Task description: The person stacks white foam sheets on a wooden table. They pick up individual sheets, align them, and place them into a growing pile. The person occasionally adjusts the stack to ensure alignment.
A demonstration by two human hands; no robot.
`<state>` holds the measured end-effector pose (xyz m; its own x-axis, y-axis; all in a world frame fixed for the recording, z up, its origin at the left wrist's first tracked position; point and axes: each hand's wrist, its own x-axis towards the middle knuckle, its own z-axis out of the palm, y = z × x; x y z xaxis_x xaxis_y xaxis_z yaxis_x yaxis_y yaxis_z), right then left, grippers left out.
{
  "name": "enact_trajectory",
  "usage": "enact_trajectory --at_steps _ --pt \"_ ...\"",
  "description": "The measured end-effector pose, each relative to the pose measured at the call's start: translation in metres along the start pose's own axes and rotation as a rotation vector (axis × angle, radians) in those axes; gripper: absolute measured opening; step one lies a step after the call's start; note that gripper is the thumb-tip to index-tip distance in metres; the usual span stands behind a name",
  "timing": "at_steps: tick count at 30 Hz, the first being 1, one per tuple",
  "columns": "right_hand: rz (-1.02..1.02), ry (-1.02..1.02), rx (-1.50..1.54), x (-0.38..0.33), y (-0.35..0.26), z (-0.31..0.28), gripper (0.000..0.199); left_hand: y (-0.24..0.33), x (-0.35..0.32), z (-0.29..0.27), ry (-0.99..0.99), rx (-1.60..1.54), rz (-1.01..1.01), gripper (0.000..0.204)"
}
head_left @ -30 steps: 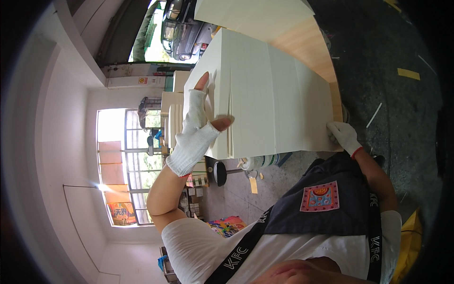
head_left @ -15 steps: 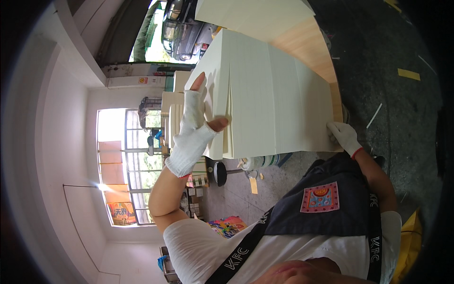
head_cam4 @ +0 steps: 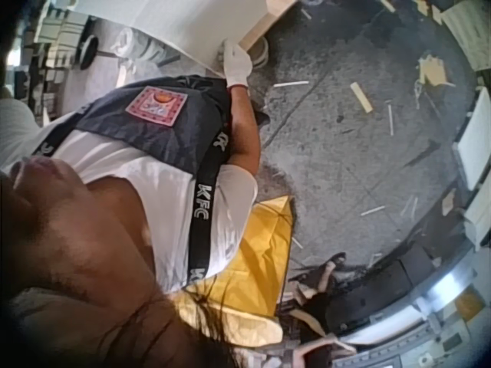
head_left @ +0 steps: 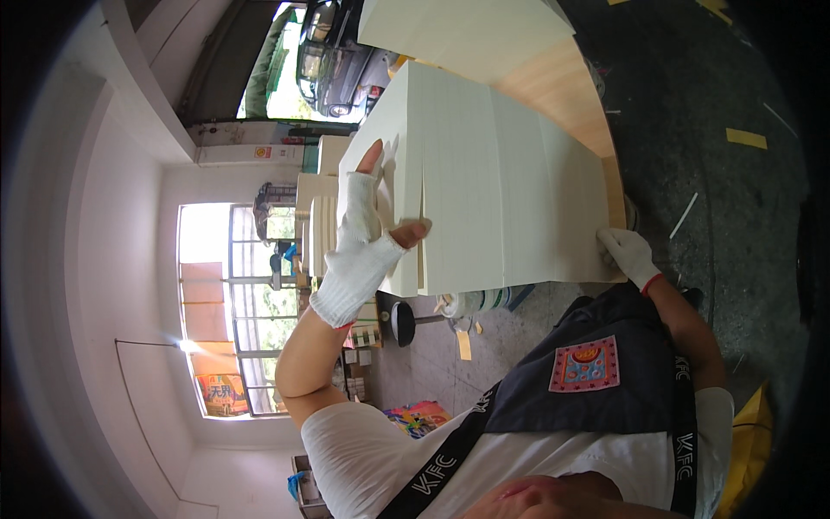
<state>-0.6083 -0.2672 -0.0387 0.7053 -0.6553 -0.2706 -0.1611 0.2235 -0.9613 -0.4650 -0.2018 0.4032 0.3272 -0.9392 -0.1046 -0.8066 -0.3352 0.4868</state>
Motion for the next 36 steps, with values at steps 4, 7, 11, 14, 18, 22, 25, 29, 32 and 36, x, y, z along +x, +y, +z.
enact_trajectory --at_steps 4,7,11,14,18,22,25,29,32,36 --pt "-0.014 -0.007 -0.02 0.002 0.004 0.001 0.051 -0.008 0.0 -0.003 -0.012 -0.025 -0.027 0.106" --pt "-0.017 -0.015 -0.03 0.002 0.003 0.0 0.05 -0.006 -0.001 -0.002 -0.004 -0.084 -0.041 0.103" --pt "0.029 -0.016 -0.026 -0.004 -0.009 0.0 0.052 -0.001 -0.002 -0.002 0.018 0.019 0.003 0.097" --pt "-0.006 0.0 -0.031 0.003 0.006 0.005 0.052 -0.002 0.019 -0.029 -0.048 -0.079 -0.002 0.089" --pt "-0.032 0.017 -0.069 0.002 0.008 0.001 0.05 0.001 0.061 -0.044 -0.031 0.166 -0.059 0.073" --pt "0.029 0.12 0.315 -0.004 0.022 0.001 0.039 -0.003 0.102 -0.036 -0.09 0.445 0.035 0.076" --pt "-0.1 0.214 0.29 -0.013 0.022 -0.01 0.032 -0.003 0.112 -0.032 -0.168 0.416 -0.03 0.078" --pt "-0.314 0.495 0.001 -0.001 -0.015 -0.026 0.022 0.014 0.111 -0.025 -0.172 0.723 -0.102 0.089" --pt "-0.418 0.472 -0.023 0.031 -0.074 -0.022 0.026 0.046 0.094 -0.021 -0.138 0.872 -0.198 0.093" --pt "-0.324 0.174 -0.077 0.075 -0.101 -0.033 0.031 0.038 0.089 -0.015 -0.042 0.797 -0.268 0.091"
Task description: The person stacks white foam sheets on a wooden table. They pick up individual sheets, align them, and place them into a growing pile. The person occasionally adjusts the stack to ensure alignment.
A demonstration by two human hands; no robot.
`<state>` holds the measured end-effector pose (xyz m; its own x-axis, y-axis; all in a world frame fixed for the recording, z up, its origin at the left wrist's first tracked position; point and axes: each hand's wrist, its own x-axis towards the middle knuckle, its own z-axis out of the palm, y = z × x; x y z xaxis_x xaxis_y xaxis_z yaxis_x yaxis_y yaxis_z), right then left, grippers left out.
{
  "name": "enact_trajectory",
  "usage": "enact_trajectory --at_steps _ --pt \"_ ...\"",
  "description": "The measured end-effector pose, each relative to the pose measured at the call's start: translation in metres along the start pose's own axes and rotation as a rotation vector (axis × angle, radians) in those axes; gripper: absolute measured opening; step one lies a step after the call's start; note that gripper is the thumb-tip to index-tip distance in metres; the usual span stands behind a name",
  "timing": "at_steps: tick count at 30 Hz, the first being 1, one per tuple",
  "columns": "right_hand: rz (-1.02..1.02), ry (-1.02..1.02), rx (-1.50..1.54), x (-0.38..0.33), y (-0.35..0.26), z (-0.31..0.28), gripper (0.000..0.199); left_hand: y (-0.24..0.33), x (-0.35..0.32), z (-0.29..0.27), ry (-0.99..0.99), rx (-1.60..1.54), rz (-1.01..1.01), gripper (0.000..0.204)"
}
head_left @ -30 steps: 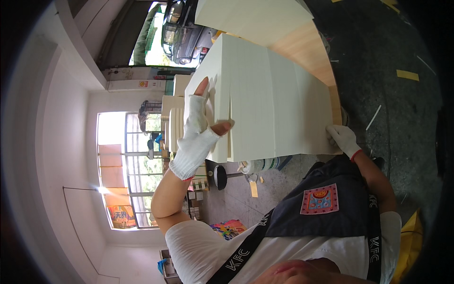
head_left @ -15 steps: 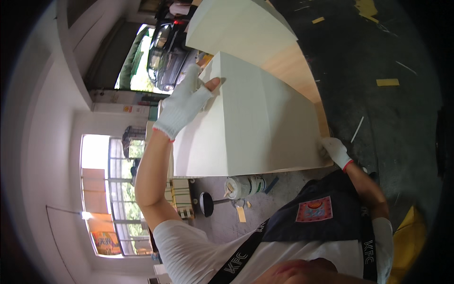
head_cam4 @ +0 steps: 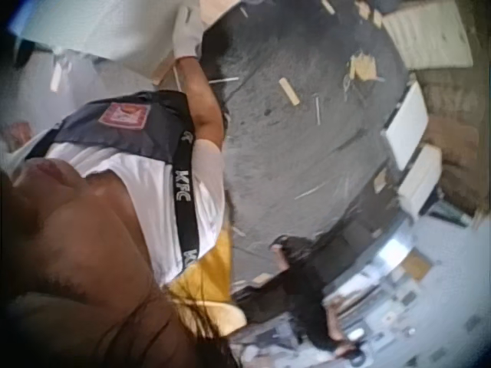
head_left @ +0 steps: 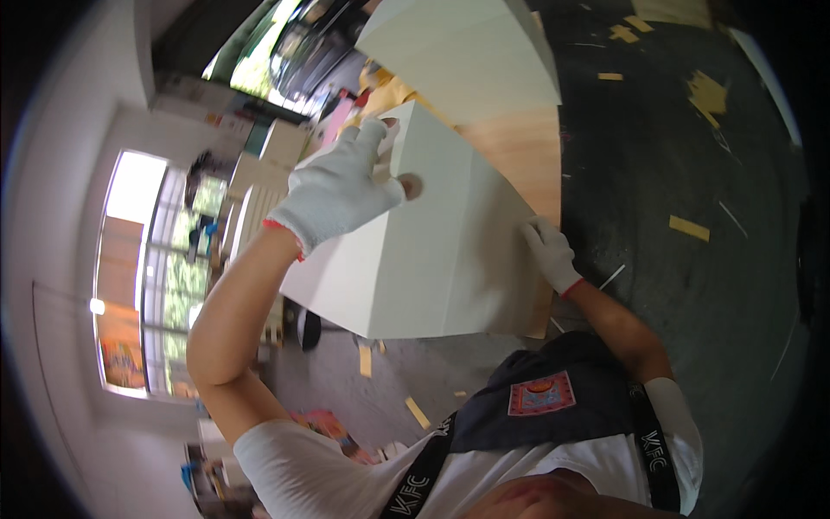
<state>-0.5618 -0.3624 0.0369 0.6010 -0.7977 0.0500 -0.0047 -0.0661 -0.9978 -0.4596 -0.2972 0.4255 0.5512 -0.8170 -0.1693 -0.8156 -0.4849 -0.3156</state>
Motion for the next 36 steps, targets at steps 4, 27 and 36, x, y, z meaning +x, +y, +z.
enact_trajectory --at_steps 4,27,36 --pt "0.117 -0.284 0.358 0.03 0.049 0.005 0.03 0.006 -0.002 0.002 -0.008 -0.15 -0.117 0.08" --pt "0.581 -0.41 0.67 0.025 0.11 -0.004 0.024 0.024 -0.031 0.009 0.21 -0.1 0.013 0.044" --pt "0.544 -0.432 0.671 0.025 0.115 -0.004 0.026 0.013 -0.031 0.01 0.193 -0.234 0.026 0.063"
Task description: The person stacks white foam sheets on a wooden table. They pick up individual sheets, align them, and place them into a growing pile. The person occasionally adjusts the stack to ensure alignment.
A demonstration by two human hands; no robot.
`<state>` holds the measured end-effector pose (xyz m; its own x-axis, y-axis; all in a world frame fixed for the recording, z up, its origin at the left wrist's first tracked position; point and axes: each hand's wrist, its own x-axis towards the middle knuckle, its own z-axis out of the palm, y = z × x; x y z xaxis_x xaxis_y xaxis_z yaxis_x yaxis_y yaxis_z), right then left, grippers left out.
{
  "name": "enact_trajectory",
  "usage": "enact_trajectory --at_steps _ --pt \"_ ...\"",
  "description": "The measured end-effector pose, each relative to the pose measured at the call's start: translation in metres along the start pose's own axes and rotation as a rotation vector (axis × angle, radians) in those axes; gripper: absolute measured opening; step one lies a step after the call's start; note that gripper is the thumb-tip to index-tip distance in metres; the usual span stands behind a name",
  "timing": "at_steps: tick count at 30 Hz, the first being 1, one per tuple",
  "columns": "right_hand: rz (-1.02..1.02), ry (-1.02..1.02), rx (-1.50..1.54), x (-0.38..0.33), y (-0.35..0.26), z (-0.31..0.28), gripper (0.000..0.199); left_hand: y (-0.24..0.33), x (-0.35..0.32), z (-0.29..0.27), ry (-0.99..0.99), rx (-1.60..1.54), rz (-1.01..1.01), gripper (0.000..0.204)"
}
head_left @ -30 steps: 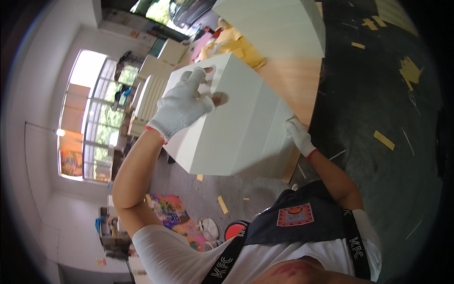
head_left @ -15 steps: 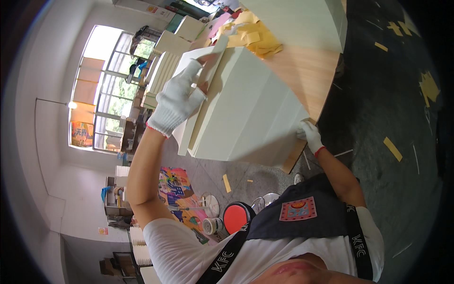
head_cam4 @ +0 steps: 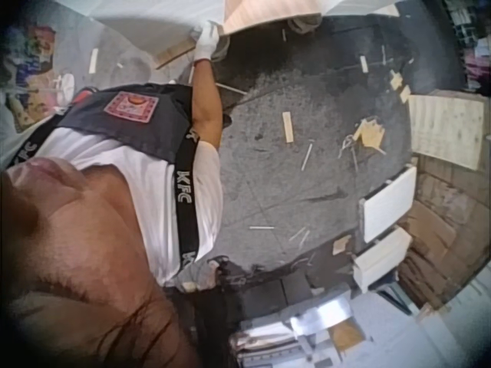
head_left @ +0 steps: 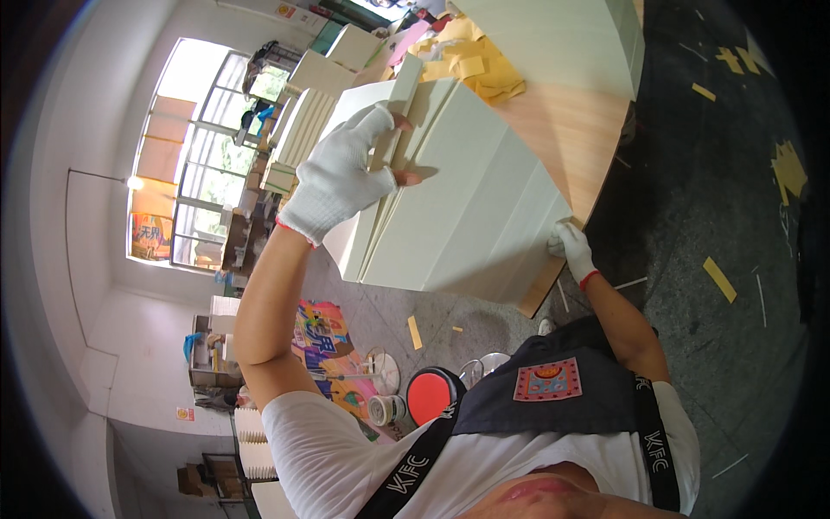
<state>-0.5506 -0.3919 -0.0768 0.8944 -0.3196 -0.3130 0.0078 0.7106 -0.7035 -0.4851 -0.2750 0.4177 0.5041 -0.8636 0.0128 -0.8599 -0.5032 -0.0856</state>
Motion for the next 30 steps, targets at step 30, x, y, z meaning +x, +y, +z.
enact_trajectory --at_steps 30 --pt "0.002 -0.017 -0.014 0.0051 0.0034 -0.002 0.025 -0.0074 0.004 -0.0058 -0.068 -0.138 -0.116 0.054"
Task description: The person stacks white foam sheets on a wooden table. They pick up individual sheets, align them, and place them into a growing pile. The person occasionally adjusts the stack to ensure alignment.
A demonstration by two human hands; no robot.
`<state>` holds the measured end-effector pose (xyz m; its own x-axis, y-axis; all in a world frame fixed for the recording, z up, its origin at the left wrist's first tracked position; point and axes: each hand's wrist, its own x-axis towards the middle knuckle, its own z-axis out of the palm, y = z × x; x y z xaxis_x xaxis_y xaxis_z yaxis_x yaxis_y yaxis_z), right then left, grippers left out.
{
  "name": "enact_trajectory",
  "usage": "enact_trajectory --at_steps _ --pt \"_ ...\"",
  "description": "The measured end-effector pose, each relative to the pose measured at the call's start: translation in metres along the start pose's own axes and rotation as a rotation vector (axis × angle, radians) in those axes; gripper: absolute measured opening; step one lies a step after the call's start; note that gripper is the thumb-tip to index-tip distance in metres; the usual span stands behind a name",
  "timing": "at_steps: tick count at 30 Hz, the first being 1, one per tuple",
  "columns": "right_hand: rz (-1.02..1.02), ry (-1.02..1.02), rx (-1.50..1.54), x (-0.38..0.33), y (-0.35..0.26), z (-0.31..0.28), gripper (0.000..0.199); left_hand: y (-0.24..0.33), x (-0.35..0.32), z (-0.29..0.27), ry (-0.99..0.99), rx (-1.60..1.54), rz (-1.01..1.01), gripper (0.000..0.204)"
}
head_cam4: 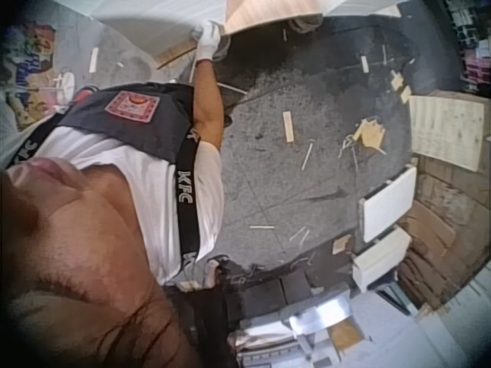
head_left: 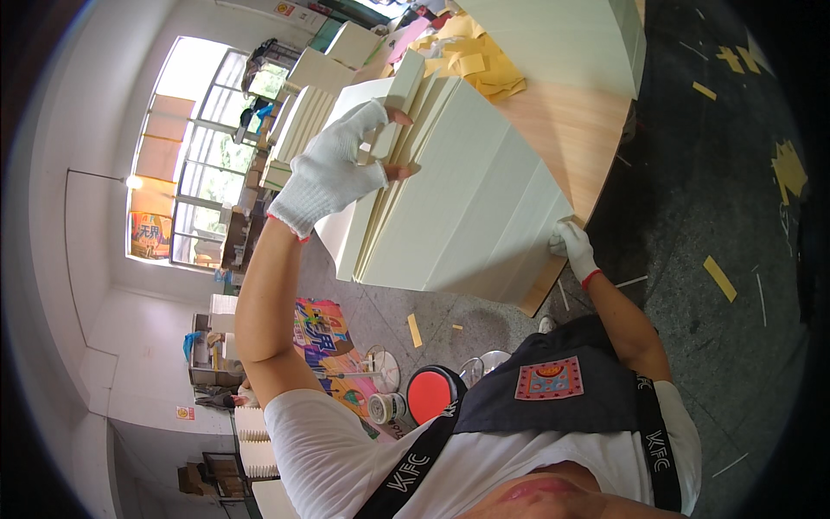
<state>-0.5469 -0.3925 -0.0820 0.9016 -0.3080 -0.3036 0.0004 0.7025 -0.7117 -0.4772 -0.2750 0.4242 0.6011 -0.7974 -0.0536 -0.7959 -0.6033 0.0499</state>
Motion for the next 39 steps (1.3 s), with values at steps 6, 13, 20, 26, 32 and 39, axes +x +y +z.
enact_trajectory --at_steps 6,13,20,26,32,39 --pt "0.003 0.003 -0.017 -0.001 0.0 0.0 0.026 -0.008 0.001 0.0 -0.002 0.022 0.065 0.051" --pt "-0.001 0.007 -0.026 -0.002 0.0 -0.001 0.027 -0.014 0.001 -0.003 -0.041 -0.084 0.071 0.054" --pt "0.005 0.003 -0.004 -0.004 -0.002 0.002 0.024 -0.022 0.005 -0.006 -0.065 -0.146 0.058 0.056" --pt "0.005 -0.044 0.066 0.0 0.0 -0.001 0.022 -0.017 0.003 -0.004 -0.017 -0.076 0.08 0.055" --pt "-0.013 -0.001 0.004 -0.005 -0.004 0.004 0.023 0.0 -0.001 0.005 0.01 -0.005 0.078 0.056" --pt "-0.018 -0.017 -0.005 -0.005 -0.003 0.001 0.025 -0.004 0.002 0.003 -0.025 -0.088 0.043 0.056"
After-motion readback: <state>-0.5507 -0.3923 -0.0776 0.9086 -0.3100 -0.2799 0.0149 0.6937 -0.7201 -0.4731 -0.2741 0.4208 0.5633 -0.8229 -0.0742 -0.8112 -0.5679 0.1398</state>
